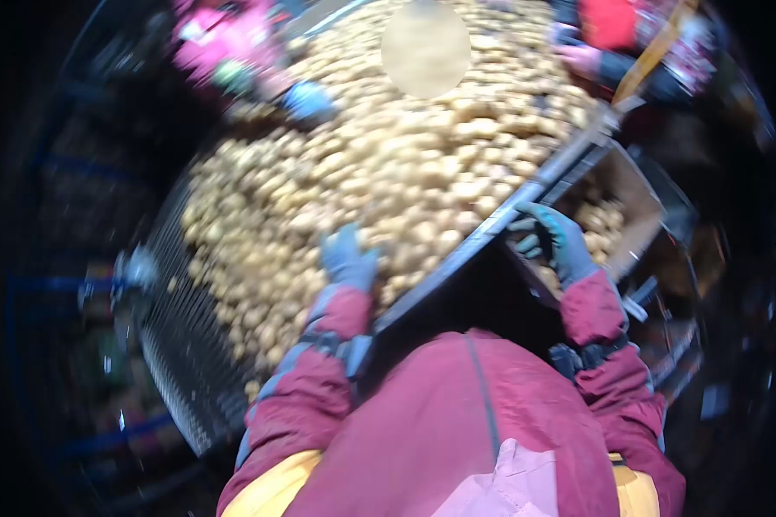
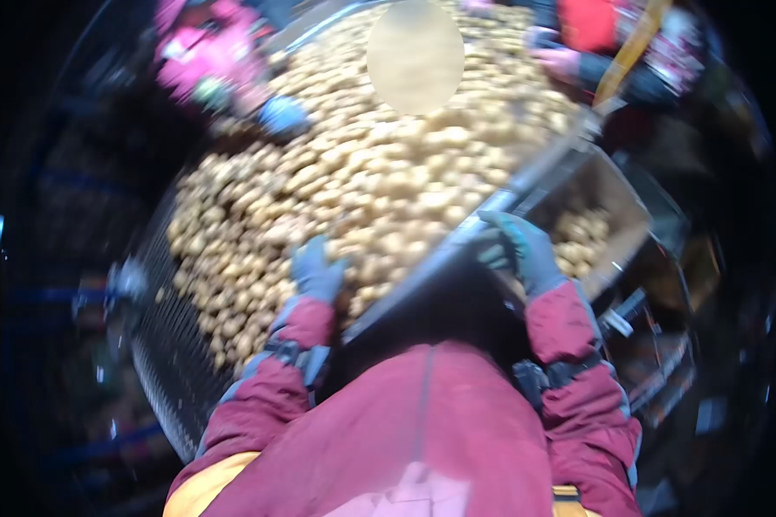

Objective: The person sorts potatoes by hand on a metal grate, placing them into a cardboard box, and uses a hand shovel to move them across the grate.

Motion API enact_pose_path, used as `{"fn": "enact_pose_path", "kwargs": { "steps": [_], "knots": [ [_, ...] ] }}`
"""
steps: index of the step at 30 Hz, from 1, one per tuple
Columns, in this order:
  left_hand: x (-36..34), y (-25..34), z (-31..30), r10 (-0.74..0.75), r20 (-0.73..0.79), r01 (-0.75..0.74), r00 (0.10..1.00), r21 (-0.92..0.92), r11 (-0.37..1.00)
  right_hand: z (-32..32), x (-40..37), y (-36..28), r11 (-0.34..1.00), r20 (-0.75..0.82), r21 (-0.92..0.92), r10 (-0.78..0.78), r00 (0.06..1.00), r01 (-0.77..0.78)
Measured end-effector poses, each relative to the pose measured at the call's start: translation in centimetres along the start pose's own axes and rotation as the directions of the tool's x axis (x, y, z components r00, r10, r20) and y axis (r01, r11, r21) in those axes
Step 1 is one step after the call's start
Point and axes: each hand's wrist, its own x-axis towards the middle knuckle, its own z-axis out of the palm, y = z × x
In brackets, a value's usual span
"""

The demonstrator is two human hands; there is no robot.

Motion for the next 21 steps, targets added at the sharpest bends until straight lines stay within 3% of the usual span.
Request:
{"fn": "enact_pose_path", "kwargs": {
  "steps": [1,3,6,9,10,11,13,15,16,19,21],
  "knots": [
    [-0.1,-1.1,1.3,0.111,-0.089,-0.109,0.990,0.032,0.994,1.6,0.9,0.5,0.998,0.101,0.018,0.053,0.993,-0.055],
    [-1.1,0.2,-1.2,0.122,-0.168,-0.128,0.978,-0.023,0.992,5.5,1.9,1.9,0.993,0.155,-0.075,0.104,0.982,-0.093],
    [-2.9,-0.5,-3.6,0.145,-0.076,-0.148,0.986,-0.025,0.989,10.2,3.0,3.9,0.946,0.207,-0.275,0.230,0.951,-0.169],
    [-2.7,-6.1,-3.1,0.035,-0.128,-0.088,0.991,-0.437,0.895,13.1,4.5,6.2,0.922,0.314,-0.334,0.303,0.900,-0.195],
    [-2.0,-6.9,-5.8,-0.001,-0.109,-0.042,0.994,-0.392,0.919,13.8,4.6,6.7,0.913,0.312,-0.348,0.326,0.892,-0.212],
    [-1.3,-8.5,-6.5,-0.129,-0.017,0.106,0.992,-0.463,0.880,14.8,4.5,7.0,0.904,0.307,-0.360,0.347,0.886,-0.229],
    [0.8,-11.7,-5.8,-0.160,-0.058,0.119,0.985,-0.440,0.890,16.6,4.2,7.0,0.898,0.343,-0.420,0.289,0.894,-0.129],
    [3.5,-13.3,-3.9,-0.032,-0.173,-0.019,0.984,-0.287,0.958,17.9,4.1,7.3,0.894,0.336,-0.436,0.267,0.903,-0.102],
    [4.6,-13.8,-3.2,0.038,-0.221,-0.085,0.974,-0.203,0.976,18.8,3.8,6.6,0.880,0.291,-0.440,0.327,0.899,-0.177],
    [7.0,-12.2,-2.7,0.008,0.003,-0.007,1.000,-0.143,0.990,20.4,3.5,6.2,0.921,0.365,-0.337,0.320,0.874,-0.197],
    [7.2,-12.8,-0.3,-0.022,-0.117,-0.006,0.993,-0.229,0.974,20.9,3.6,5.8,0.882,0.330,-0.414,0.377,0.865,-0.226]
  ]
}}
